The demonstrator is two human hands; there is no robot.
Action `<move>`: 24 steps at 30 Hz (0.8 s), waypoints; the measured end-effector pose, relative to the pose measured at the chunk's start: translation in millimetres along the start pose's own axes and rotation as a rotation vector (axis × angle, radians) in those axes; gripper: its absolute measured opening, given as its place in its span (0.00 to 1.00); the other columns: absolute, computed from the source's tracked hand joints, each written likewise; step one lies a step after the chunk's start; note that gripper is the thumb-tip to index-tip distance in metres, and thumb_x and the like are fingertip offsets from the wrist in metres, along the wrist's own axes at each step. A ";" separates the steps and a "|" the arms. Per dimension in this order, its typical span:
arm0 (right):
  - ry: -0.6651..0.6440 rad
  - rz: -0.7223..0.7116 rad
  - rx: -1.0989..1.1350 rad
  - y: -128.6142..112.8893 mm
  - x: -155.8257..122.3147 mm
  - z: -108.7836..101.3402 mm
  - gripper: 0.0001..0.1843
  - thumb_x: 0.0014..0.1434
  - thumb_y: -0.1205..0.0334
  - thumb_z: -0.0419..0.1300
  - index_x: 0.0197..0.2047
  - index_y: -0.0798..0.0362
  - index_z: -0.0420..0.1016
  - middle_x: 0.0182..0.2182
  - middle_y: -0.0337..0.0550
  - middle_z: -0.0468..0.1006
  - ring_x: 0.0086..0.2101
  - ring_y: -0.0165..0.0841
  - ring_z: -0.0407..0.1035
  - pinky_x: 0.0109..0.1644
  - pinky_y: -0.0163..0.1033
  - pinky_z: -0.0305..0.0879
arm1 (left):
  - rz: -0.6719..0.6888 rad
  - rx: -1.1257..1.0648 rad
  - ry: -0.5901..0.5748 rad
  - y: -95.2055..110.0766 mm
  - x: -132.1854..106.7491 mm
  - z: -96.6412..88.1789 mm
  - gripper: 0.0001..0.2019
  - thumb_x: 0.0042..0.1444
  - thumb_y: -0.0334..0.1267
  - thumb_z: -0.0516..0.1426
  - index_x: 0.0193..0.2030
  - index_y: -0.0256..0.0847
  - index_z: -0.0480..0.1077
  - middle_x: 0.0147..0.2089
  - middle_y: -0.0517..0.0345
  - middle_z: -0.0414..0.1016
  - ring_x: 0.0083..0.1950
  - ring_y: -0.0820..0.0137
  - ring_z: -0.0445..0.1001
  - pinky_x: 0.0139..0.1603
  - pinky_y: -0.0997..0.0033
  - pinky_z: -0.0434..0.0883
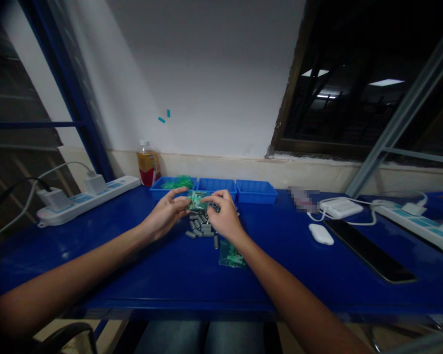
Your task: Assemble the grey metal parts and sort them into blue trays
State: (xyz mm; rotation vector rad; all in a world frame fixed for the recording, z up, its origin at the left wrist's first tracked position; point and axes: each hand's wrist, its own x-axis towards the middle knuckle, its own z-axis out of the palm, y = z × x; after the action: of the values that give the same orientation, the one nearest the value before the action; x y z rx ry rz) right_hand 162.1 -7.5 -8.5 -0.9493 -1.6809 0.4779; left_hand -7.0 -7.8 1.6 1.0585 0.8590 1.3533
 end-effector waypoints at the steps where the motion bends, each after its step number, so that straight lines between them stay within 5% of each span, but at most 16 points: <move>1: 0.003 0.083 0.055 0.9 0.6 1.0 0.10 0.47 0.67 0.56 0.32 0.51 0.76 0.36 0.43 0.69 0.41 0.34 0.66 0.47 0.42 0.62 | 0.055 0.034 0.013 -0.5 0.3 -0.9 0.25 0.45 0.26 0.61 0.52 0.39 0.63 0.27 0.64 0.71 0.28 0.77 0.70 0.31 0.77 0.67; 6: 0.065 0.396 0.356 5.4 2.7 7.9 0.16 0.46 0.55 0.60 0.38 0.54 0.67 0.23 0.35 0.69 0.25 0.29 0.65 0.31 0.35 0.61 | 0.205 0.197 -0.013 -2.9 2.5 -4.1 0.18 0.43 0.34 0.63 0.43 0.36 0.70 0.29 0.61 0.73 0.31 0.75 0.70 0.34 0.75 0.66; 15: -0.084 0.221 0.057 12.1 -0.8 5.3 0.06 0.45 0.62 0.54 0.27 0.55 0.70 0.19 0.36 0.71 0.22 0.28 0.65 0.28 0.33 0.60 | 0.222 0.581 -0.144 1.1 3.2 -10.4 0.06 0.44 0.34 0.58 0.30 0.37 0.66 0.21 0.64 0.67 0.22 0.76 0.65 0.26 0.77 0.62; 24: -0.076 0.175 0.000 5.1 -2.0 2.5 0.11 0.46 0.65 0.51 0.30 0.55 0.73 0.22 0.38 0.73 0.23 0.28 0.64 0.29 0.33 0.61 | 0.315 0.637 -0.106 -1.4 7.8 -17.1 0.08 0.44 0.29 0.53 0.34 0.37 0.65 0.23 0.63 0.69 0.25 0.74 0.68 0.28 0.77 0.64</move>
State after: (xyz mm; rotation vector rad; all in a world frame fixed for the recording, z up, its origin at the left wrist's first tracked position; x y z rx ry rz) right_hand 161.6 -5.6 -14.2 -1.0950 -1.6724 0.6374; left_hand -22.2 1.7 -4.5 1.8023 1.1110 1.2870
